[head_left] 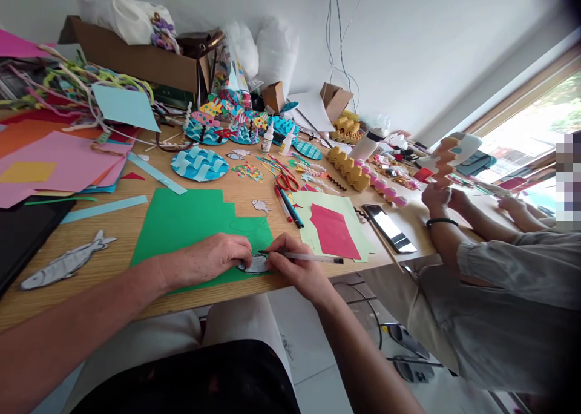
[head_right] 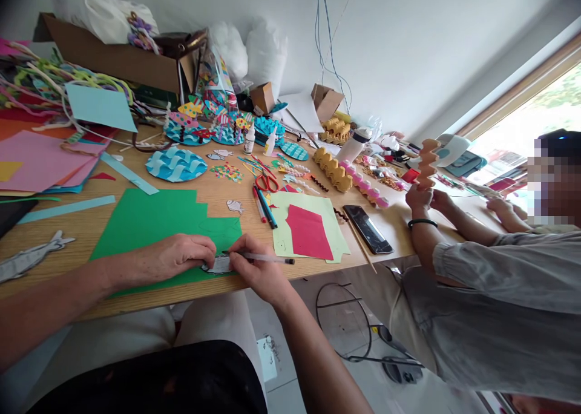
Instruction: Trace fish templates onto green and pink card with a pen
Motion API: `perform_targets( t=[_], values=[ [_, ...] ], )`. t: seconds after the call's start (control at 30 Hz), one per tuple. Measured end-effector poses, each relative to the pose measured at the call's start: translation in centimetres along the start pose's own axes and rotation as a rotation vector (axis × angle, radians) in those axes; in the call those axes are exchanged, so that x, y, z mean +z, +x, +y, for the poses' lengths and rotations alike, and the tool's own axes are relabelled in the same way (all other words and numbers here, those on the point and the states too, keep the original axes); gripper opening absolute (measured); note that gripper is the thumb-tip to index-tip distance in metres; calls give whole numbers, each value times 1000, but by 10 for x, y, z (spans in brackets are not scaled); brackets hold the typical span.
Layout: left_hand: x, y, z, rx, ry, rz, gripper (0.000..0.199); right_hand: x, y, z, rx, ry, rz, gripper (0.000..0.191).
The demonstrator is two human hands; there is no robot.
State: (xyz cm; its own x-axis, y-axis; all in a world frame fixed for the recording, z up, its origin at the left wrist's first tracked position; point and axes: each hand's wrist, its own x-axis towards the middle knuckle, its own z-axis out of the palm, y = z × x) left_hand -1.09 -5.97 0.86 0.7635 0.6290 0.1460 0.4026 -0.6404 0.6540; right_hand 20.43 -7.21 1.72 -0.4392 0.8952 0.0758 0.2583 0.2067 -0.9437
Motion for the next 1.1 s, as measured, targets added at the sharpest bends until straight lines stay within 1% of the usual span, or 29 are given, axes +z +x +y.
perform_targets(
  t=[0.07,0.17,0.23,0.3,0.4,0.43,0.5,0.53,0.6,0.73,0.87,1.0,1.1],
  values=[
    [1,-1,0,-1,15,3,28,4,-2,3,-33,-100,24,5],
    [0,-2,2,-9,43,7,29,9,-4,4,-99,-336,89,6],
    [1,-4,9,-29,113,-13,28,10,-5,3,-125,-439,104,7],
    [4,-6,22,-84,251,-50,28,10,-6,2,-132,-491,96,9],
    [17,-8,51,-214,496,-80,26,9,-7,1,-128,-541,94,10],
    [23,-9,62,-223,528,-69,27,10,-7,1,-124,-549,97,10],
    [37,-9,79,-239,508,-38,34,10,-6,1,-114,-555,94,9],
    [44,-9,86,-258,500,-34,33,10,-6,0,-110,-558,90,8],
    [57,-7,92,-330,493,-8,36,10,-6,0,-102,-564,80,8],
    [71,-2,90,-452,527,-9,48,8,-4,-1,-116,-560,60,6],
    [74,-2,84,-506,576,8,51,6,-4,-2,-134,-516,15,7],
    [76,-3,81,-490,620,32,49,6,-4,-2,-147,-504,-8,6],
    [78,-3,79,-444,674,86,43,5,-4,-3,-148,-519,-19,6]
  ],
)
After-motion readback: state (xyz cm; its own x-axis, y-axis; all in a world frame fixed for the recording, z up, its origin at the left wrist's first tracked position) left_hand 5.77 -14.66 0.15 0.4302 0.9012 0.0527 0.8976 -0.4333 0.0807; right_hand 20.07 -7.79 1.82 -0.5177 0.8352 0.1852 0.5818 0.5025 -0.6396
